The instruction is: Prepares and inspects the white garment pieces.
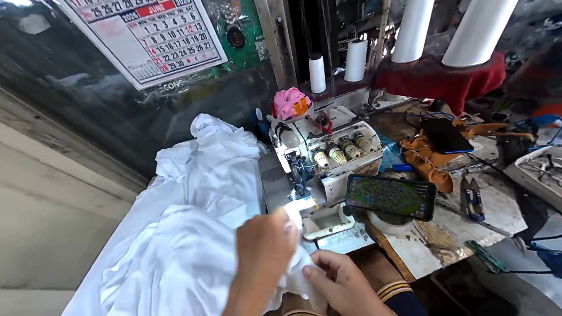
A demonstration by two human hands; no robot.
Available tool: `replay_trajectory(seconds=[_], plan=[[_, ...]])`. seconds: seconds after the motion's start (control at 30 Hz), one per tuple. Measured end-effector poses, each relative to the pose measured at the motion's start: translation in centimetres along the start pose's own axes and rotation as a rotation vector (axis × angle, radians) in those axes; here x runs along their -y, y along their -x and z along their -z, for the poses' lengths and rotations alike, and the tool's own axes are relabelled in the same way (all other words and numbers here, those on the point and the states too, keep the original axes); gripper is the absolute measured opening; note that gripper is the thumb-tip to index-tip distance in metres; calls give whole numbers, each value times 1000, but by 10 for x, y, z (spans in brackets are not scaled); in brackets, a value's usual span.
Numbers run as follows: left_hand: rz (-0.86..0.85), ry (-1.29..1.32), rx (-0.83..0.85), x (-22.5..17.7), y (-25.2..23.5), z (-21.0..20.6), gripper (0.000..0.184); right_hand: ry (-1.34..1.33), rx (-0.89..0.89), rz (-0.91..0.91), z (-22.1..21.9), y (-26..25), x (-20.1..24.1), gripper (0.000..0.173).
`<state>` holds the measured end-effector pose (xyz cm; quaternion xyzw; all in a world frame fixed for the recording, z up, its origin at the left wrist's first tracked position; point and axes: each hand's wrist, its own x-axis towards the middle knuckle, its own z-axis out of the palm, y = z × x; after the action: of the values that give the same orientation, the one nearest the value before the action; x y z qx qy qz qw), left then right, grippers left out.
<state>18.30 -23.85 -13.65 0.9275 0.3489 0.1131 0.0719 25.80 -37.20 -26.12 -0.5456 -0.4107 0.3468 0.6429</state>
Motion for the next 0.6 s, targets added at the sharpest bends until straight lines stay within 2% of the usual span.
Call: replay_trajectory(seconds=[0.07,0.13,0.2,0.3,0.37,0.43,0.5,0.57,0.6], plan=[[-116,95,25,-23,-2,-31,26,-68,-102,17,0,3,-7,16],[-224,212,-14,-21,-5,-48,27,-86,-136,31,3,8,-2,15],[-281,368,-74,12,-3,-30,27,-59,-118,21,12,15,10,11],[-249,461,-266,80,-2,20,22,-21,-58,42,21,13,21,15],[-158,380,-404,120,-9,33,23,22,-46,33,16,-3,26,17],[-66,198,-384,141,-4,28,32,73,-49,-1,6,-22,25,17],[-130,101,-338,130,13,15,37,121,-56,6,0,-36,25,16],[-283,205,-300,98,31,-3,32,162,-49,51,-5,-38,31,15],[-351,273,-218,85,38,-11,34,200,-43,78,-8,-34,36,15]])
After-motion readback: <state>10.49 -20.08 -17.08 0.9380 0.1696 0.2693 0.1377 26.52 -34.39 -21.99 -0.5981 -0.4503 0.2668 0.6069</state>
